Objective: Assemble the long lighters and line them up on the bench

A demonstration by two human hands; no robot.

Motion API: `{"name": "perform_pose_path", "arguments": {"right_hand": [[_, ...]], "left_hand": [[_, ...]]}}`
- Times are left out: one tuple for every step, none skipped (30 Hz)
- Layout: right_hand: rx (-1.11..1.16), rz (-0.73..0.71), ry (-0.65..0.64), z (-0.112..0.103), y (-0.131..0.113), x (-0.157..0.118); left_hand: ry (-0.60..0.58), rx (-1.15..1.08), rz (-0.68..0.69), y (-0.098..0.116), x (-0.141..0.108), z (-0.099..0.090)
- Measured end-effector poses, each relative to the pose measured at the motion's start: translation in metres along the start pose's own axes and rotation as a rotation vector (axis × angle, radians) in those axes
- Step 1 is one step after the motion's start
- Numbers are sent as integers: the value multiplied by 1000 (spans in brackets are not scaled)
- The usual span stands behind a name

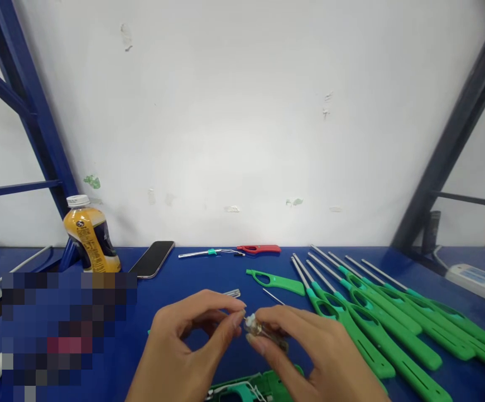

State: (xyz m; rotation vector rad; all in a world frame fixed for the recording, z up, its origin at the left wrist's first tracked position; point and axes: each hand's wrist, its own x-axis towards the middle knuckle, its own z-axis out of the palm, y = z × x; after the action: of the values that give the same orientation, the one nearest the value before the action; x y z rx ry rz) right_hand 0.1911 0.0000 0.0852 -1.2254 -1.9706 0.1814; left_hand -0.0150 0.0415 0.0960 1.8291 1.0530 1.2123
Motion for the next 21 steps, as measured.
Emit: {"name": "perform_pose_path", "arguments": {"right_hand": [[-5, -10, 5, 0, 0, 0], [-12, -21, 13, 0, 0, 0], [-16, -30, 24, 0, 1, 0], [-19, -36, 31, -1, 2, 0], [-21, -35, 37, -1, 2, 0], [-20, -34, 46, -1, 3, 0], [-20, -28, 54, -1, 3, 0], [-18, -21, 59, -1, 3, 0], [-16, -15, 58, -1, 3, 0], [-15, -8, 61, -1, 3, 0], [-13, -2, 64, -1, 3, 0], [-10, 3, 66, -1, 3, 0], [-8, 6, 70, -1, 3, 0], [-6, 6, 73, -1, 3, 0], [-3, 6, 77, -1, 3, 0], [-1, 5, 79, -1, 4, 0], [1, 3, 79, -1, 4, 0], [3, 2, 81, -1, 4, 0], [4, 4, 83, -1, 4, 1], [4, 8, 85, -1, 4, 1], [2, 12, 89, -1, 4, 1]], "left_hand": [[2, 3, -15, -2, 0, -1], [7, -2, -36, -3, 0, -1], [15, -11, -63, -3, 0, -1], [19, -24, -87, -2, 1, -1], [20, -39, -100, -1, 1, -1], [17, -53, -97, 1, 1, 0], [13, -64, -84, 4, 2, 0], [7, -73, -65, 6, 3, 1], [1, -79, -45, 7, 3, 1], [-9, -83, -33, 9, 3, 2], [-14, -87, -38, 9, 4, 3], [-16, -94, -56, 9, 4, 3], [-19, -103, -78, 9, 3, 4], [-23, -113, -96, 8, 3, 5], [-25, -125, -116, 8, 3, 5], [-25, -138, -132, 7, 2, 6], [-24, -151, -144, 7, 2, 6], [-25, -160, -151, 7, 1, 6], [-26, -166, -154, 7, 1, 6], [-29, -167, -155, 7, 0, 6], [-30, -164, -152, 7, 0, 6]]}}
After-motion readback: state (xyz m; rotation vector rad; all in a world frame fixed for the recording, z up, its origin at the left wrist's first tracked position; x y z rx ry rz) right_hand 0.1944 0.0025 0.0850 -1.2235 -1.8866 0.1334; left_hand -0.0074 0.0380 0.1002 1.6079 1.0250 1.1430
